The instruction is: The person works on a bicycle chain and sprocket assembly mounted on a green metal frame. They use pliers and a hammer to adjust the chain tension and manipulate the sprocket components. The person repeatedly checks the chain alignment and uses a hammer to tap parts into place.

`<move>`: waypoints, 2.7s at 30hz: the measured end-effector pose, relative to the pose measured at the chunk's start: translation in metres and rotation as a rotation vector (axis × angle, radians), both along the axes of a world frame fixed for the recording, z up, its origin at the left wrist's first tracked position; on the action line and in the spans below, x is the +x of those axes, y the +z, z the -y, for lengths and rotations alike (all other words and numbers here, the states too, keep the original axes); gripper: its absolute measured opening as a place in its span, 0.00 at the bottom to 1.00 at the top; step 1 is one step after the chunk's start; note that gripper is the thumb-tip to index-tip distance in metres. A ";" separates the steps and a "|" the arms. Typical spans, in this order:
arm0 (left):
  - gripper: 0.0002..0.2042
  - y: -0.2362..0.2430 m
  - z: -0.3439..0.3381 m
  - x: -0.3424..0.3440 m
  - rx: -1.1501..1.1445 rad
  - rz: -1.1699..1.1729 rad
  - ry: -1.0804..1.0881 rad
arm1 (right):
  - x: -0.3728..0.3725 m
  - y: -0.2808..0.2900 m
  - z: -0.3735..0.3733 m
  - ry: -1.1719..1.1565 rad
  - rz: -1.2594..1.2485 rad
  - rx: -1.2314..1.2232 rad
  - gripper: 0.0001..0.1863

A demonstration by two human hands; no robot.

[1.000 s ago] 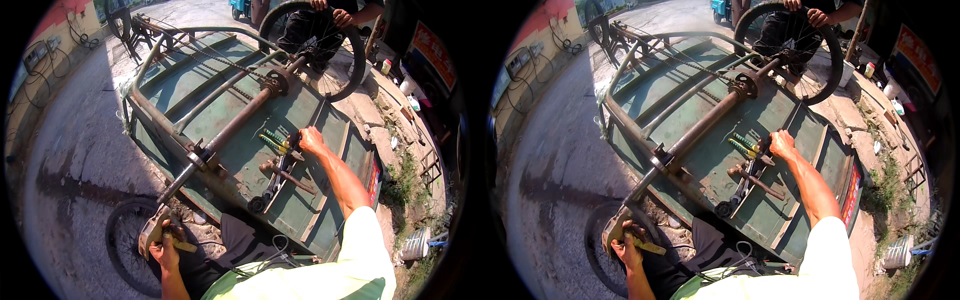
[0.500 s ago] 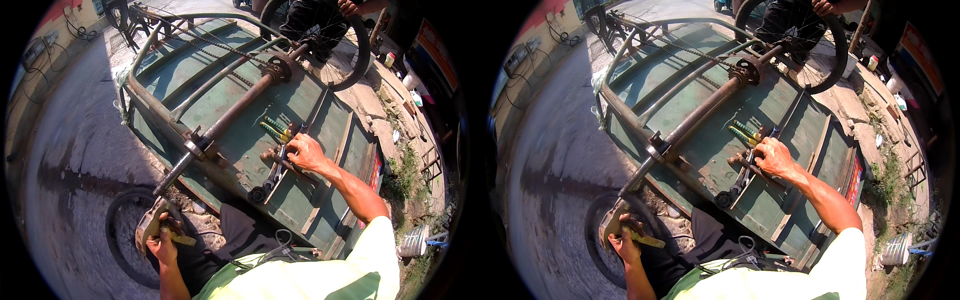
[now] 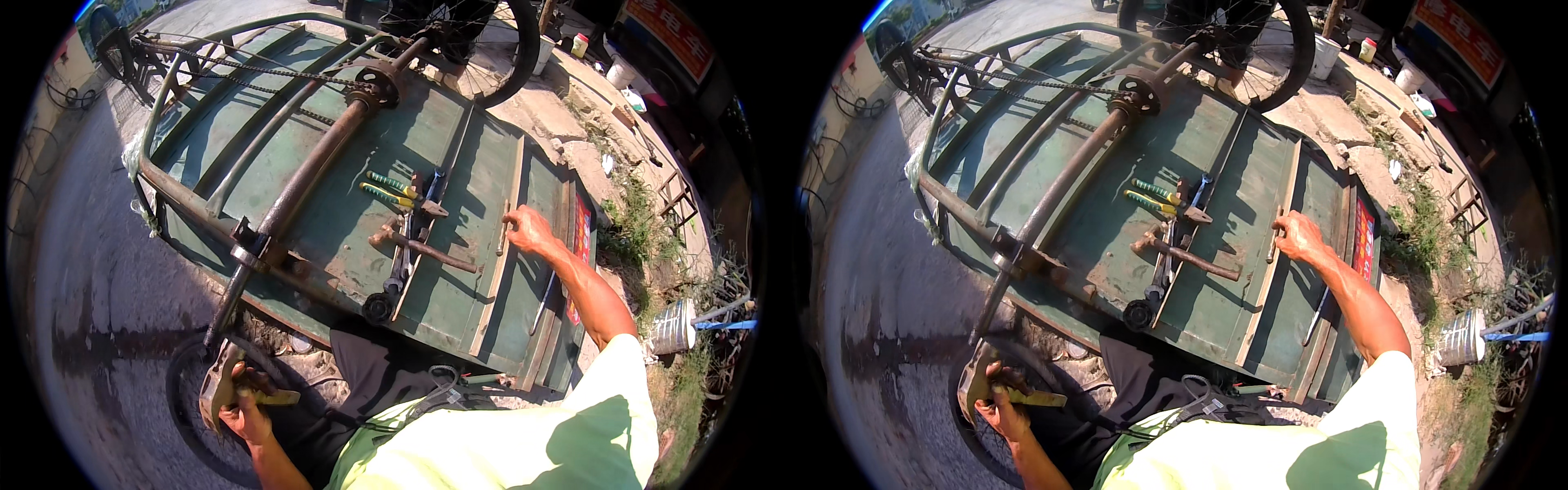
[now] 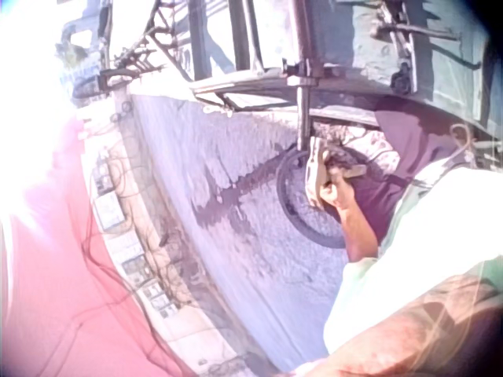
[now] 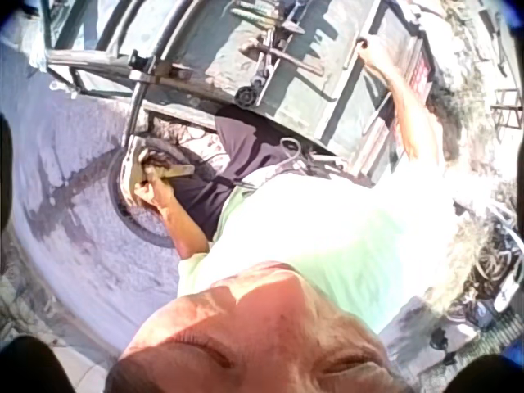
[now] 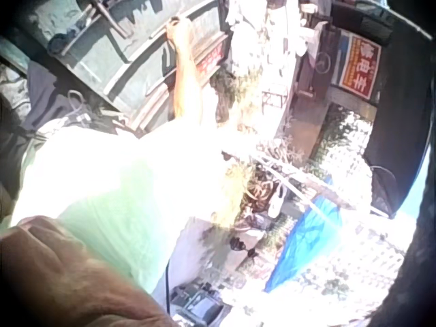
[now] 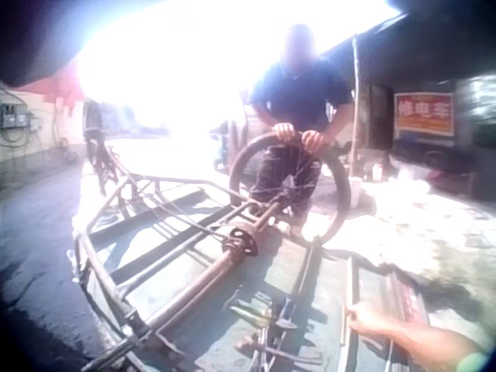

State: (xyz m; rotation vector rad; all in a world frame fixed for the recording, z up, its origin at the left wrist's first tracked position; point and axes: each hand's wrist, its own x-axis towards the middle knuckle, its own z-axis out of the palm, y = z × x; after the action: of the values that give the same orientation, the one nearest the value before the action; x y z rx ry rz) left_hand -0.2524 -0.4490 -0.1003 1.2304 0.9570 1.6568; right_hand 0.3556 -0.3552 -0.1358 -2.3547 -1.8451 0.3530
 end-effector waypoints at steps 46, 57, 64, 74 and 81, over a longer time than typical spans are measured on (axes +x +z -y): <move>0.16 0.015 0.001 -0.027 -0.125 0.313 0.087 | -0.120 0.133 -0.047 0.647 -0.058 0.164 0.07; 0.12 0.021 -0.011 -0.071 -0.248 0.205 0.299 | -0.465 0.232 -0.103 1.547 -0.239 0.373 0.16; 0.14 0.020 -0.034 -0.085 -0.109 0.175 0.293 | -0.501 0.217 -0.112 1.585 0.002 0.088 0.12; 0.15 0.026 -0.048 -0.107 0.126 0.263 0.205 | -0.533 0.220 -0.116 1.578 0.216 -0.190 0.10; 0.14 0.012 -0.061 -0.095 -0.153 0.159 0.045 | -0.523 0.212 -0.119 1.586 0.219 -0.167 0.09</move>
State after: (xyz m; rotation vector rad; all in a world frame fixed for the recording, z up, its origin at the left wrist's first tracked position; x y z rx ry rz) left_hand -0.3478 -0.3883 -0.0887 0.9674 0.9979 1.6566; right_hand -0.1675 -0.2361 0.0764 -0.4302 -3.4126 0.3370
